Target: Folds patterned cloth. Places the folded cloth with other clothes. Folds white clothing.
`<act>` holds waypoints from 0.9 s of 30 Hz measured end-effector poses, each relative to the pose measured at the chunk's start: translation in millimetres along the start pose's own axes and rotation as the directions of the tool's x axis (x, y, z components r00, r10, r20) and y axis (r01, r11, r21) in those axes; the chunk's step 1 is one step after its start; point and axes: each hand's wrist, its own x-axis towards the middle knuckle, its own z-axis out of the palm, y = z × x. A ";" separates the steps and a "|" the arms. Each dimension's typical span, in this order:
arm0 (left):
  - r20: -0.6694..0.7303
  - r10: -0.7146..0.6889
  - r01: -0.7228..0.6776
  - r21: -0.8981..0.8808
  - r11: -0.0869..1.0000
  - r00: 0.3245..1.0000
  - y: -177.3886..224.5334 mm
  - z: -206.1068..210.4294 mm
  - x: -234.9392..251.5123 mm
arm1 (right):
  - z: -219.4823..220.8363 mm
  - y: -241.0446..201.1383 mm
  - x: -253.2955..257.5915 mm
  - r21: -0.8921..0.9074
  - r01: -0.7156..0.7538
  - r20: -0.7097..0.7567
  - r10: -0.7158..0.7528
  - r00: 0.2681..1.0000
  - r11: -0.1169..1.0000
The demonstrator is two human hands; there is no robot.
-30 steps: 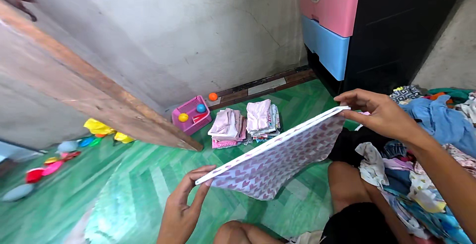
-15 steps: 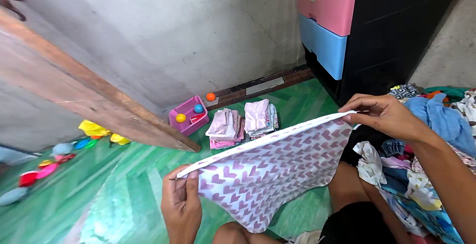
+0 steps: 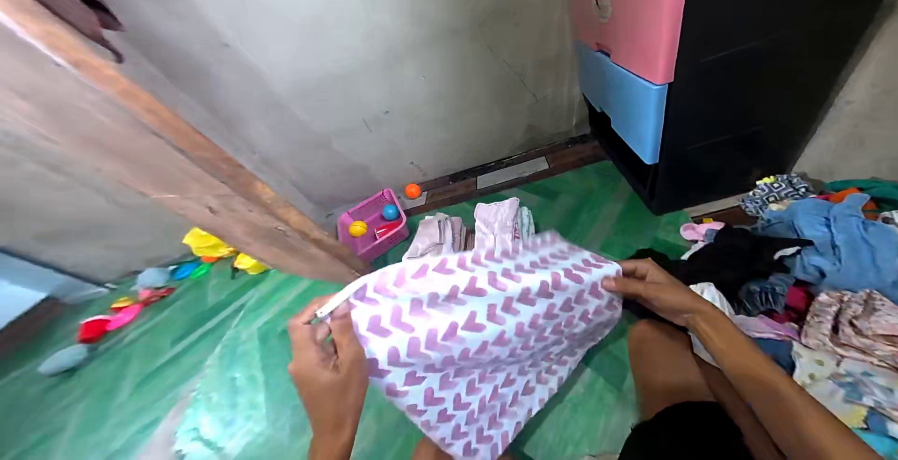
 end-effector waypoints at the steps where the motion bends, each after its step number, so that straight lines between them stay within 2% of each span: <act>1: 0.003 -0.011 0.011 -0.011 1.000 1.000 -5.1 0.1 -3.6 | -0.8 -1.1 -1.3 0.019 0.015 0.021 -0.016 1.000 1.000; 3: 0.008 -0.098 0.099 -0.079 0.992 0.995 -8.1 2.8 4.7 | -1.3 -16.0 4.8 0.013 0.031 0.056 -0.032 0.998 0.999; 4: 0.021 -0.190 0.191 -0.132 0.973 0.982 -6.7 5.5 16.8 | 0.0 -28.3 11.5 0.000 0.036 0.051 -0.036 0.998 0.999; 5: 0.060 -0.315 0.320 -0.203 0.925 0.947 -3.6 9.0 32.7 | 2.6 -42.0 19.3 -0.009 0.040 0.017 -0.040 0.999 0.999; 7: 0.211 -0.534 0.572 -0.391 0.721 0.818 -4.2 17.6 63.2 | 9.6 -65.2 35.7 0.007 0.047 -0.124 -0.046 0.991 0.999; 8: 0.340 -0.556 0.649 -0.472 0.597 0.759 -10.2 21.3 68.8 | 11.2 -71.3 42.1 0.012 0.041 -0.194 -0.038 0.980 0.999; 10: 0.586 -0.479 0.757 -0.494 0.428 0.653 -26.2 34.6 50.7 | 7.7 -74.7 45.1 -0.032 -0.037 -0.289 0.026 0.957 0.999; 13: 0.754 -0.481 0.869 -0.239 0.434 0.447 -44.3 65.9 -15.0 | -12.2 -62.0 23.0 -0.103 -0.180 -0.361 0.132 0.923 0.978; 15: 0.799 -0.476 0.901 -0.180 0.394 0.368 -48.5 80.6 -37.7 | -26.6 -57.0 4.4 -0.078 -0.203 -0.374 0.160 0.913 0.976; 16: 0.803 -0.469 0.909 -0.202 0.365 0.367 -46.9 84.7 -41.7 | -31.5 -56.9 -2.1 -0.060 -0.198 -0.372 0.162 0.914 0.978; 19: 0.776 -0.448 0.893 -0.340 0.294 0.443 -30.4 90.9 -29.9 | -38.6 -66.8 -11.3 -0.020 -0.119 -0.327 0.106 0.939 0.993; 21: 0.750 -0.453 0.870 -0.348 0.350 0.482 -19.6 92.5 -15.8 | -41.0 -77.7 -12.6 -0.075 -0.114 -0.310 0.086 0.947 0.991; 24: 0.640 -0.531 0.820 -0.314 0.479 0.555 -9.3 98.3 -10.1 | -38.9 -81.7 -12.0 -0.180 -0.140 -0.401 0.057 0.914 0.974; 27: 0.593 -0.506 0.769 -0.365 0.524 0.626 -11.9 102.0 -14.9 | -38.0 -74.8 -12.3 -0.204 -0.088 -0.477 -0.021 0.879 0.975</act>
